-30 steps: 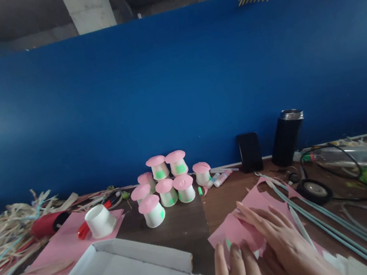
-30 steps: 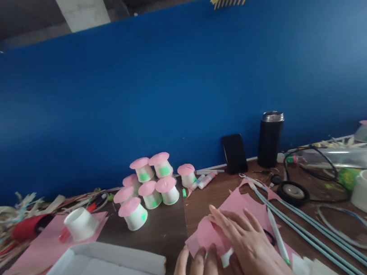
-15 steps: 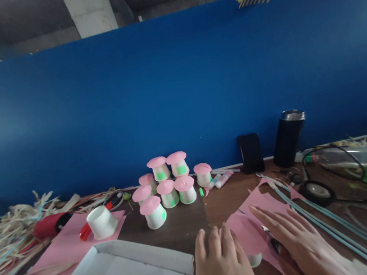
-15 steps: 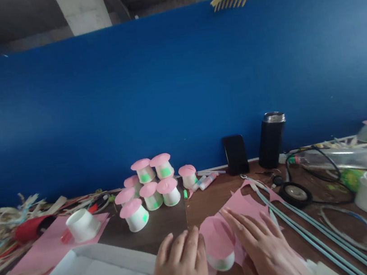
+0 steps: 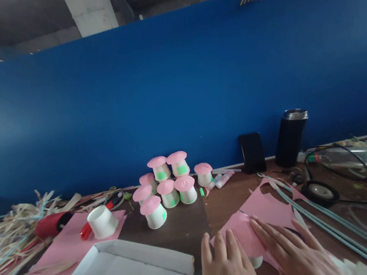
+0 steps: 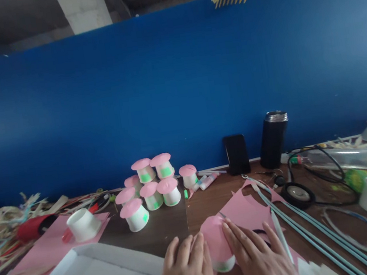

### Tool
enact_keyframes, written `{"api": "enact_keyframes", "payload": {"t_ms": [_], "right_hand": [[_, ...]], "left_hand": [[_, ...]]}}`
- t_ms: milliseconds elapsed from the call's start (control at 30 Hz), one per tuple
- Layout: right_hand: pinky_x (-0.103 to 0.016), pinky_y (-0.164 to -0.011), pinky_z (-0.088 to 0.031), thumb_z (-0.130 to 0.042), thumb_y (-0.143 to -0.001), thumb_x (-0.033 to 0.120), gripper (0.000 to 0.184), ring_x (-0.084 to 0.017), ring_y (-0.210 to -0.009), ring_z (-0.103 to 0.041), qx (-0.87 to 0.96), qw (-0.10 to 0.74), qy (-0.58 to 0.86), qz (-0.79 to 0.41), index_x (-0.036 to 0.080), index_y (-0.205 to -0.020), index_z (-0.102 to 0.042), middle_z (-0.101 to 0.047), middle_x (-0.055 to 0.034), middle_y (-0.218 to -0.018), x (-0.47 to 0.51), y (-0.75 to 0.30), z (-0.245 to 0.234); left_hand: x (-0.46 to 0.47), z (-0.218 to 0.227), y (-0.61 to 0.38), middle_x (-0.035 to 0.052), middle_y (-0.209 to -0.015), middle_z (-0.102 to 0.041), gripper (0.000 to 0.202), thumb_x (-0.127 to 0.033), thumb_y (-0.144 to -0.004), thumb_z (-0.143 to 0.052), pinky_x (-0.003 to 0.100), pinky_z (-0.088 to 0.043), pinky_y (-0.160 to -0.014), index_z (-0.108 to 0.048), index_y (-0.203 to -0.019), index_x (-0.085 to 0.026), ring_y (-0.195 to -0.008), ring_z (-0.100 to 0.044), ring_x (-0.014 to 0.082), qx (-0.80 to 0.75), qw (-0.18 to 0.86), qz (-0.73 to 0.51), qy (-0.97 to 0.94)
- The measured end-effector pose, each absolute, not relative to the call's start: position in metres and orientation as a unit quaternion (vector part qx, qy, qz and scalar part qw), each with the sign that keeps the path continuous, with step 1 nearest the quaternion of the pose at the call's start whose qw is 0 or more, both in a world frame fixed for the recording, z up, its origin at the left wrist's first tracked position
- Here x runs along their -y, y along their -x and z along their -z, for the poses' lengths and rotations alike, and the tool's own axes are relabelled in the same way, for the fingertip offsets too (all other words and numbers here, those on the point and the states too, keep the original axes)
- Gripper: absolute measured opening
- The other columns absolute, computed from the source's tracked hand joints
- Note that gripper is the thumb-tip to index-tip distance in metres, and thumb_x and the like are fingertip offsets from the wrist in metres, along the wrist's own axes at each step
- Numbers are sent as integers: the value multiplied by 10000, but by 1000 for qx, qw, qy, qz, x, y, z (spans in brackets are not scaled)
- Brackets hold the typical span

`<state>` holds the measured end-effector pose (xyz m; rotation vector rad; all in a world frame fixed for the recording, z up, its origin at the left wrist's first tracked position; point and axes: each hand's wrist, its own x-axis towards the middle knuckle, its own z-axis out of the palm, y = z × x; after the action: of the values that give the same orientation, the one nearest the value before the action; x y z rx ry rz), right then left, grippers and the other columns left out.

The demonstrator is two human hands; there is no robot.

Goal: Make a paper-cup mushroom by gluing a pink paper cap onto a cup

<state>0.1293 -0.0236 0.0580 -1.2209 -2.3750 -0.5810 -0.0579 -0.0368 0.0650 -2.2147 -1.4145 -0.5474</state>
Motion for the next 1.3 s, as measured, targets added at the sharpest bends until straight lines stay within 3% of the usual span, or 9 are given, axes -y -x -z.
{"api": "enact_keyframes", "payload": {"t_ms": [367, 467, 633, 733, 867, 967, 1033, 1167, 1300], "right_hand": [[-590, -943, -398, -406, -694, 39, 970, -290, -1108, -636, 851, 212, 435, 202, 202, -1556, 7, -626, -78, -1335, 26, -128, -64], [-575, -977, -392, -420, -769, 96, 844, -302, -1196, -574, 842, 248, 446, 175, 200, -1546, -108, -611, -94, -1349, 23, -132, -70], [-501, -1038, -402, -372, -831, 108, 644, -275, -1323, -450, 773, 349, 521, 100, 210, -1463, -297, -524, -105, -1415, 10, -145, -71], [-452, -1016, -455, -351, -828, 102, 570, -238, -1293, -489, 732, 376, 567, 27, 235, -1380, -387, -550, -79, -1384, 3, -150, -63], [-453, -1054, -430, -334, -814, 111, 545, -225, -1297, -489, 697, 398, 596, -39, 220, -1340, -426, -562, -76, -1371, -2, -148, -56], [-439, -1065, -416, -340, -818, 119, 533, -214, -1293, -486, 694, 410, 590, -53, 239, -1328, -435, -562, -60, -1364, -2, -144, -55], [-440, -1064, -413, -347, -813, 119, 533, -215, -1286, -490, 695, 410, 588, -63, 243, -1322, -444, -569, -58, -1353, -3, -143, -54], [-459, -1074, -393, -358, -802, 127, 532, -227, -1293, -482, 690, 412, 590, -85, 231, -1313, -462, -578, -69, -1342, -5, -144, -51], [-447, -1090, -374, -363, -788, 128, 548, -222, -1294, -479, 677, 423, 593, -108, 227, -1317, -462, -570, -75, -1348, -7, -146, -47]], "left_hand": [[33, -64, 60, 52, -1054, -748, 256, -158, -863, -528, 446, -546, -859, -745, -998, -164, -928, -677, 265, 517, 234, 233, 790], [29, -73, 72, 101, -1126, -720, 351, -111, -838, -510, 464, -541, -880, -683, -1143, -135, -988, -665, 296, 525, 184, 219, 802], [16, -98, 89, 170, -1319, -593, 660, -83, -835, -416, 477, -496, -947, -300, -1484, -125, -1161, -581, 304, 545, -48, 260, 796], [6, -100, 88, 155, -1371, -542, 621, -297, -930, -430, 450, -432, -1026, -228, -1506, -186, -1258, -511, 275, 551, -228, 346, 725], [-4, -78, 85, 196, -1487, -372, 1128, -578, -710, -710, 492, -360, -1065, -47, -1539, -199, -1337, -400, 354, 486, -399, 397, 668], [-10, -56, 85, 226, -1519, -265, 1464, -560, -470, -862, 511, -302, -1091, 71, -1531, -177, -1369, -315, 396, 470, -408, 387, 680], [-15, -45, 85, 233, -1468, -328, 1543, -516, -398, -889, 515, -301, -1083, 101, -1524, -151, -1322, -364, 404, 469, -402, 371, 694], [-22, -34, 86, 205, -1366, -447, 1479, -430, -468, -859, 510, -287, -1082, 144, -1512, -130, -1240, -439, 374, 430, -378, 359, 737], [-24, -28, 83, 220, -1376, -434, 1416, -290, -490, -816, 509, -236, -1112, 152, -1504, -91, -1269, -411, 385, 442, -358, 340, 749]]}}
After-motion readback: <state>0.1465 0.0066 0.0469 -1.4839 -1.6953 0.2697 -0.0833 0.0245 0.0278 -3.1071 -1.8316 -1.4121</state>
